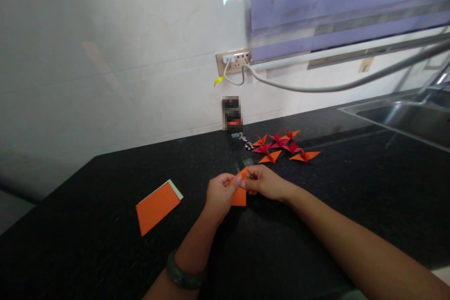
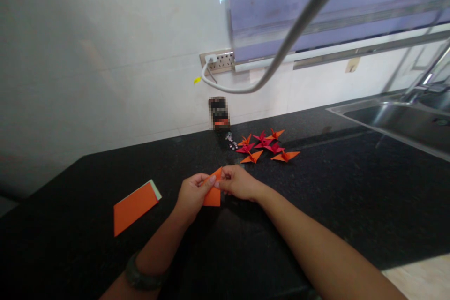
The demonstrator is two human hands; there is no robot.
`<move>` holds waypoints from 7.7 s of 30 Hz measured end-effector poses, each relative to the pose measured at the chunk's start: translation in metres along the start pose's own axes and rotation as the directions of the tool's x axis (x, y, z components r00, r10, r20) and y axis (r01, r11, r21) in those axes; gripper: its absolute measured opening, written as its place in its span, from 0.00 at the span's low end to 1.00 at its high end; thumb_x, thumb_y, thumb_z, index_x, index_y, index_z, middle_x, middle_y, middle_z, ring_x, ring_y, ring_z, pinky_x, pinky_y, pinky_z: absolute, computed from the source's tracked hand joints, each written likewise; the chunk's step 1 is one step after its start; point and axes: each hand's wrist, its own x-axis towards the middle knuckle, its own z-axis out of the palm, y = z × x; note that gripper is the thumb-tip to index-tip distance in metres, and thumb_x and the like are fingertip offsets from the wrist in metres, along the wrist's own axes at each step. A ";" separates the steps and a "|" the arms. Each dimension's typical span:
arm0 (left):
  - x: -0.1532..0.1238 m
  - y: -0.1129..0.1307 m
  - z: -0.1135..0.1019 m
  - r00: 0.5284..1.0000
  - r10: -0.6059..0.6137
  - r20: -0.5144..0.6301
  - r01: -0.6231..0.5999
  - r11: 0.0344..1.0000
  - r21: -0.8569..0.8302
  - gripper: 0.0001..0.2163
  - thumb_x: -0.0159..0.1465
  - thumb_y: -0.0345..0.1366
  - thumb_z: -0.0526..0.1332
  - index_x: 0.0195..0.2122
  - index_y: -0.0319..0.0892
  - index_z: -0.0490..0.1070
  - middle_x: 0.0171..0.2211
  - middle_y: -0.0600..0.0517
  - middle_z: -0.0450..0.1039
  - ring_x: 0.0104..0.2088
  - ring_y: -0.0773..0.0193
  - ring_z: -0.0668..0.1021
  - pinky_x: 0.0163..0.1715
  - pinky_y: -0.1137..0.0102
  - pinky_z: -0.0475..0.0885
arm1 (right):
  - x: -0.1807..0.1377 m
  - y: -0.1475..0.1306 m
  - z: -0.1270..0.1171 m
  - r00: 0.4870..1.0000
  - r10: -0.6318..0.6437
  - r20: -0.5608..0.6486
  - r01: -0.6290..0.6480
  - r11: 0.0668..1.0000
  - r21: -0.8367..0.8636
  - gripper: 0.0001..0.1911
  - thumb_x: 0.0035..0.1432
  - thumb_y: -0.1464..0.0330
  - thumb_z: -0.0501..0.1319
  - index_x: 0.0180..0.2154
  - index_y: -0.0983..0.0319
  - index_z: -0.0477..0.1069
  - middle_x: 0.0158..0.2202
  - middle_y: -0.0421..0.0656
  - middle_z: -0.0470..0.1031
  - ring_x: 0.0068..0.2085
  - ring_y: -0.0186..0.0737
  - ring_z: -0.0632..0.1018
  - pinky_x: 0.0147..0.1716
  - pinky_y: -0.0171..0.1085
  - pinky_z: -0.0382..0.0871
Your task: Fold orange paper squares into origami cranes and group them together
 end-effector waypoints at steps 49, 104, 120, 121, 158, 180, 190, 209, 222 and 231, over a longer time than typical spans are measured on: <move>-0.005 0.001 -0.001 0.985 0.110 0.136 -0.138 0.966 0.219 0.08 0.51 0.38 0.60 0.24 0.39 0.74 0.18 0.51 0.70 0.19 0.67 0.69 0.19 0.74 0.61 | -0.002 -0.008 -0.015 0.988 -0.155 -0.027 0.147 0.971 -0.190 0.05 0.46 0.69 0.59 0.24 0.65 0.70 0.22 0.37 0.67 0.25 0.30 0.67 0.25 0.30 0.60; -0.004 0.008 0.003 0.993 -0.114 0.037 0.120 0.934 -0.336 0.15 0.47 0.33 0.64 0.36 0.35 0.69 0.26 0.49 0.74 0.24 0.67 0.75 0.26 0.72 0.69 | 0.000 -0.007 -0.019 0.939 -0.243 -0.244 0.198 0.961 -0.193 0.11 0.49 0.67 0.58 0.36 0.63 0.72 0.34 0.44 0.71 0.36 0.37 0.72 0.33 0.35 0.66; -0.003 0.005 0.002 0.973 -0.208 0.101 0.228 0.932 -0.283 0.08 0.50 0.33 0.62 0.28 0.34 0.67 0.23 0.48 0.74 0.22 0.66 0.75 0.24 0.71 0.69 | 0.003 -0.003 -0.012 0.975 -0.070 -0.210 0.061 0.997 -0.049 0.11 0.46 0.63 0.60 0.25 0.66 0.69 0.18 0.36 0.65 0.19 0.27 0.63 0.18 0.29 0.57; -0.003 0.006 0.002 0.974 -0.202 0.105 0.224 0.931 -0.287 0.08 0.50 0.33 0.62 0.29 0.34 0.68 0.23 0.48 0.74 0.23 0.66 0.75 0.25 0.71 0.69 | 0.003 -0.003 -0.012 0.973 -0.079 -0.215 0.069 0.996 -0.054 0.10 0.46 0.64 0.60 0.25 0.66 0.69 0.19 0.37 0.66 0.19 0.27 0.64 0.19 0.29 0.57; 0.002 0.005 -0.001 0.972 -0.216 0.091 0.234 0.880 -0.414 0.08 0.48 0.34 0.63 0.25 0.34 0.71 0.20 0.50 0.71 0.20 0.68 0.72 0.24 0.71 0.67 | -0.010 -0.014 -0.020 0.843 -0.476 0.249 0.510 0.565 -0.648 0.16 0.56 0.70 0.53 0.46 0.59 0.70 0.35 0.45 0.75 0.35 0.36 0.74 0.35 0.33 0.64; 0.003 0.002 -0.003 0.973 -0.221 0.075 0.232 0.883 -0.409 0.08 0.48 0.35 0.63 0.25 0.34 0.71 0.20 0.50 0.72 0.20 0.68 0.72 0.24 0.72 0.66 | -0.012 -0.015 -0.016 0.857 -0.432 0.281 0.500 0.565 -0.656 0.15 0.57 0.70 0.52 0.44 0.61 0.72 0.34 0.44 0.73 0.33 0.34 0.72 0.34 0.32 0.63; 0.004 0.001 -0.002 0.976 -0.216 0.036 0.212 0.888 -0.407 0.07 0.49 0.34 0.62 0.25 0.34 0.71 0.19 0.50 0.72 0.19 0.68 0.72 0.22 0.73 0.65 | -0.008 -0.008 -0.018 0.850 -0.445 0.281 0.516 0.599 -0.613 0.17 0.56 0.70 0.54 0.48 0.60 0.68 0.38 0.45 0.73 0.38 0.36 0.73 0.38 0.34 0.63; 0.005 -0.001 -0.001 0.969 -0.247 -0.027 0.224 0.915 -0.337 0.12 0.44 0.39 0.66 0.22 0.35 0.68 0.17 0.50 0.71 0.18 0.68 0.71 0.21 0.72 0.64 | -0.007 -0.009 -0.017 0.842 -0.414 0.345 0.533 0.545 -0.647 0.14 0.56 0.69 0.55 0.45 0.60 0.71 0.37 0.45 0.75 0.37 0.36 0.73 0.38 0.34 0.63; 0.004 0.001 -0.002 0.971 -0.211 -0.111 0.175 0.947 -0.270 0.10 0.42 0.38 0.67 0.20 0.35 0.70 0.16 0.52 0.70 0.17 0.70 0.70 0.20 0.73 0.63 | -0.009 -0.014 -0.013 0.844 -0.417 0.338 0.535 0.619 -0.575 0.10 0.56 0.67 0.55 0.37 0.61 0.73 0.33 0.44 0.73 0.35 0.35 0.72 0.36 0.33 0.63; 0.001 0.003 0.000 0.993 -0.098 -0.062 0.078 0.961 -0.267 0.09 0.43 0.36 0.67 0.22 0.36 0.73 0.21 0.50 0.73 0.24 0.66 0.73 0.29 0.70 0.67 | -0.004 -0.007 0.001 0.962 -0.269 -0.052 0.237 0.911 -0.338 0.08 0.52 0.65 0.58 0.28 0.65 0.68 0.22 0.38 0.66 0.24 0.30 0.66 0.23 0.29 0.60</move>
